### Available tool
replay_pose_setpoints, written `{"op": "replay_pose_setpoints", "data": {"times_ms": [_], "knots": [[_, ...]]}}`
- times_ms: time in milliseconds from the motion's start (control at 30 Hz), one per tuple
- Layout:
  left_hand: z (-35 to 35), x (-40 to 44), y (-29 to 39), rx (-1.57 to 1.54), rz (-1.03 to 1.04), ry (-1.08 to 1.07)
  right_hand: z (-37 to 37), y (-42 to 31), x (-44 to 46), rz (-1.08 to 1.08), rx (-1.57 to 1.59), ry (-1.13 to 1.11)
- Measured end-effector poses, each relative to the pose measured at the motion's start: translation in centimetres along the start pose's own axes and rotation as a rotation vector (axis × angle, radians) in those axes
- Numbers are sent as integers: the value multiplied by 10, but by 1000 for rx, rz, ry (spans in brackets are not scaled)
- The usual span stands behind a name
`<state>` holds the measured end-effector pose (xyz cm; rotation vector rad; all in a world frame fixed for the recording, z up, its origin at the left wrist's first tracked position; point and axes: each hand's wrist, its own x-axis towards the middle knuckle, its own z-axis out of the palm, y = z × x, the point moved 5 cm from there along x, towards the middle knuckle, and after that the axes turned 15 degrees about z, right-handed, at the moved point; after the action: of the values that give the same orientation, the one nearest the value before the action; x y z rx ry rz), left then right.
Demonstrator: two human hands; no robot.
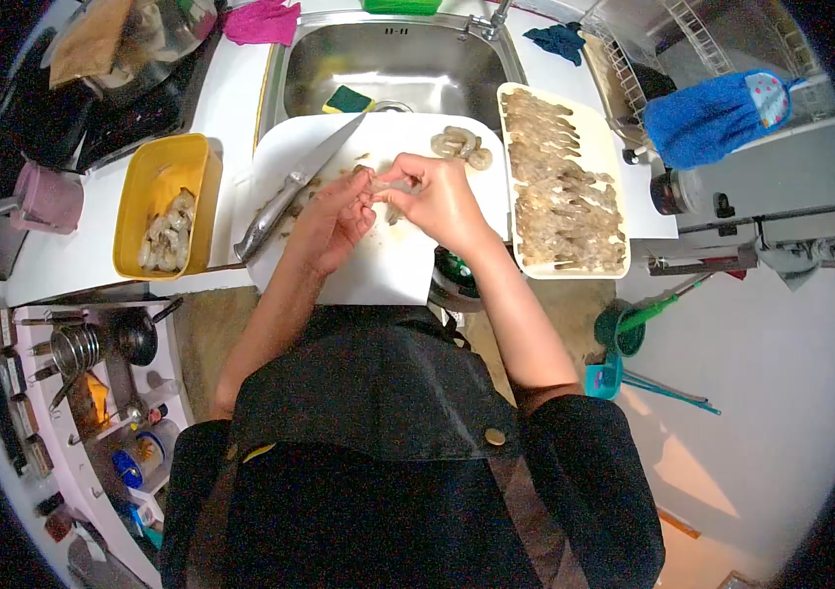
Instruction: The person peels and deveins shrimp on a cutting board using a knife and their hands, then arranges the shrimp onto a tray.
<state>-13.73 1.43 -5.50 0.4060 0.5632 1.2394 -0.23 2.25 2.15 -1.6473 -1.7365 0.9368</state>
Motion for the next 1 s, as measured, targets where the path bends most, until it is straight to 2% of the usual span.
{"op": "replay_pose_setpoints", "data": {"times_ms": [233,467,567,600,700,733,833,867,933,1000], "knots": [[-11,-10,14,13,41,132,8,-3,8,-7,-15,-60],[-17,-7,70,465,205,60,7,-4,14,-21,21,-50],[-8,-4,94,1173,253,30,7,-7,16,-2,-48,-75],[-7,-2,91,1817,485,-94,10,-6,19,13,-98,-106],[-14,-1,75,1845,477,-139,30,2,35,5,-159,-162],[-13,0,75,1765,461,-178,37,6,38,-2,-162,-172],[-11,-2,76,1794,563,-156,45,10,37,64,4,-180],[-12,-3,78,1862,581,-141,49,21,39,152,-67,-197],[-14,-8,81,1996,620,-106,46,29,35,101,-127,-143],[-21,-20,90,2004,552,-100,45,37,32,57,-163,-90]]}}
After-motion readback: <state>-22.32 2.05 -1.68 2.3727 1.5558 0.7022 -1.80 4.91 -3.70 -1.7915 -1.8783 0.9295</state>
